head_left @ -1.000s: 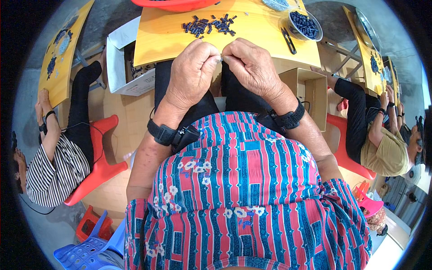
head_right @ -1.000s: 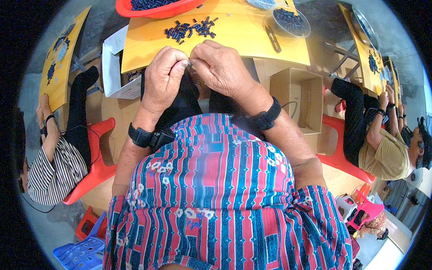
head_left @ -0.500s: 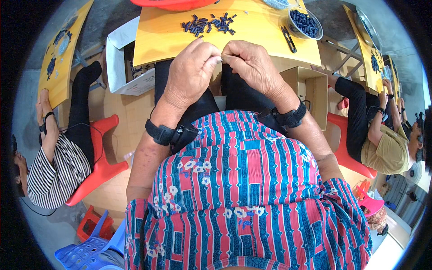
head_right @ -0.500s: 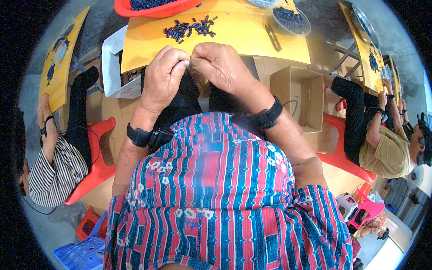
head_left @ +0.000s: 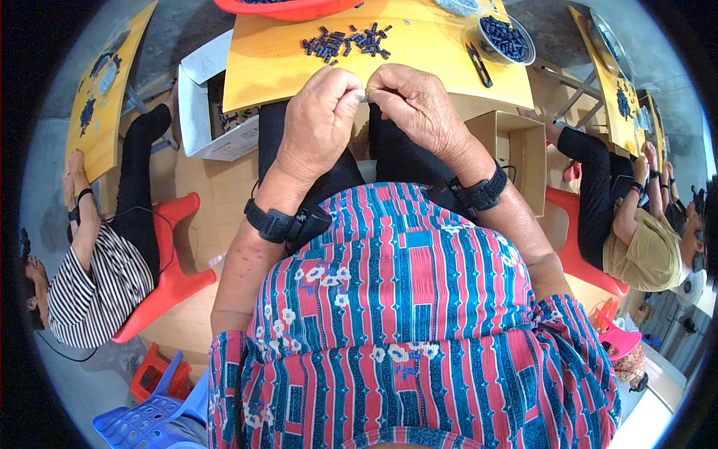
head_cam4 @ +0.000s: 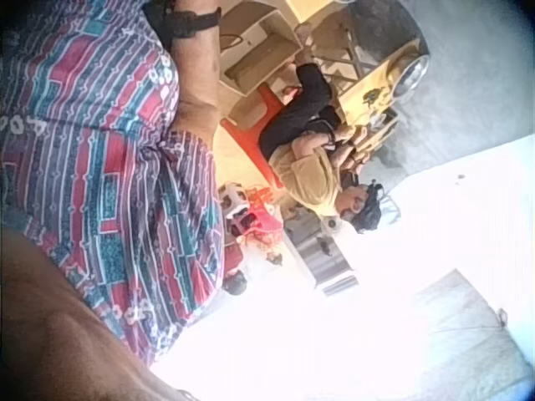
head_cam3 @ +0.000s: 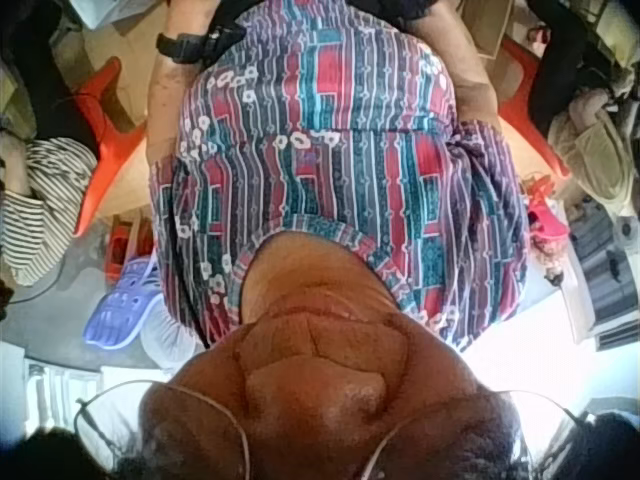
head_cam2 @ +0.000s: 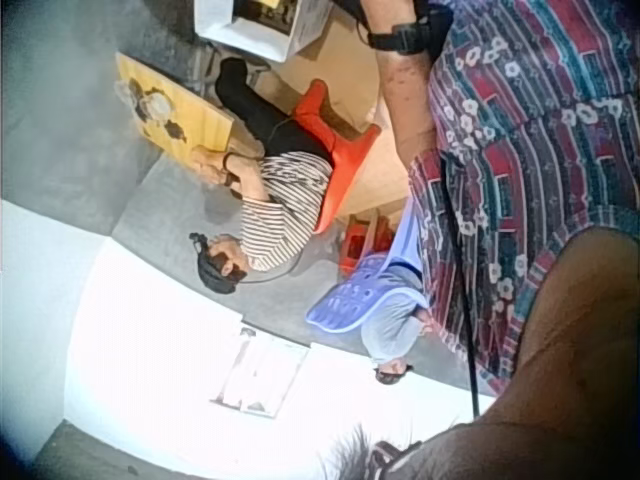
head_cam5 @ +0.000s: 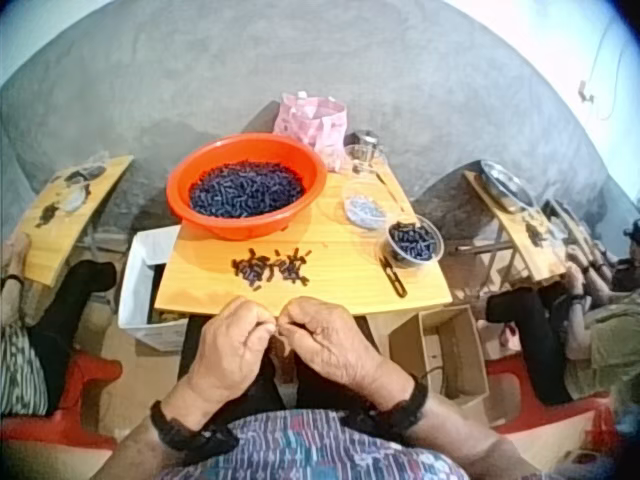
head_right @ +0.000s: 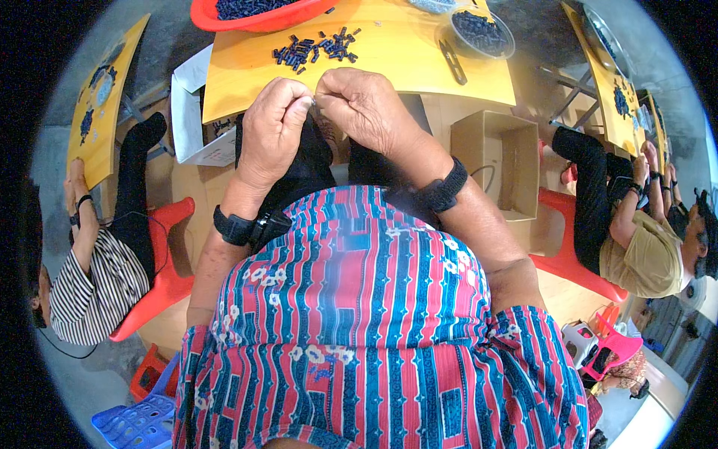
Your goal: Assembling small black plastic components by hand in a factory setting.
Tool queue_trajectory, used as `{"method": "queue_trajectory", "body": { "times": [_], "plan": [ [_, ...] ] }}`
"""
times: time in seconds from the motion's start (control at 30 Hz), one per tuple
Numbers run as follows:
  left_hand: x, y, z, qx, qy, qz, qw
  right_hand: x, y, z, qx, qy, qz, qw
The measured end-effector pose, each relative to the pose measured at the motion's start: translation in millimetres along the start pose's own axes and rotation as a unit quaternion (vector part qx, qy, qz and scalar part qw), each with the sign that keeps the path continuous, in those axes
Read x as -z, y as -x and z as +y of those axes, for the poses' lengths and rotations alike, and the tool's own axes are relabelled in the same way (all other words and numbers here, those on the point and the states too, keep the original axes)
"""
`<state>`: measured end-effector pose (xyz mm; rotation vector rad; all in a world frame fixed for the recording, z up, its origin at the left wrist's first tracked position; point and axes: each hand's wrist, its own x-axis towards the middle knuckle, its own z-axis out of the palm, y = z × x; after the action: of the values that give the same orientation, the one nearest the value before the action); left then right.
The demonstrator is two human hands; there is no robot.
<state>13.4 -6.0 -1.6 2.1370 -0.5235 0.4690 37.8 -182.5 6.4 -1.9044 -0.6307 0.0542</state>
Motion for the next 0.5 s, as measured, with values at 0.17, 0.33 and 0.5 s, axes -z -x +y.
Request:
{"method": "queue_trajectory", "body": {
  "times": [0.17,0.33,0.5],
  "plan": [
    [-5,4,-6,0.013,0.071,0.003,0.997,-2,-1,6,0.017,-0.02,-0.001,1.0],
    [-7,8,-6,0.255,0.274,-0.042,0.926,-3,-1,5,0.015,-0.032,-0.005,0.999],
    [-10,9,-5,0.192,0.225,-0.023,0.955,0,0,6,-0.085,-0.149,-0.048,0.984]
  ]
}}
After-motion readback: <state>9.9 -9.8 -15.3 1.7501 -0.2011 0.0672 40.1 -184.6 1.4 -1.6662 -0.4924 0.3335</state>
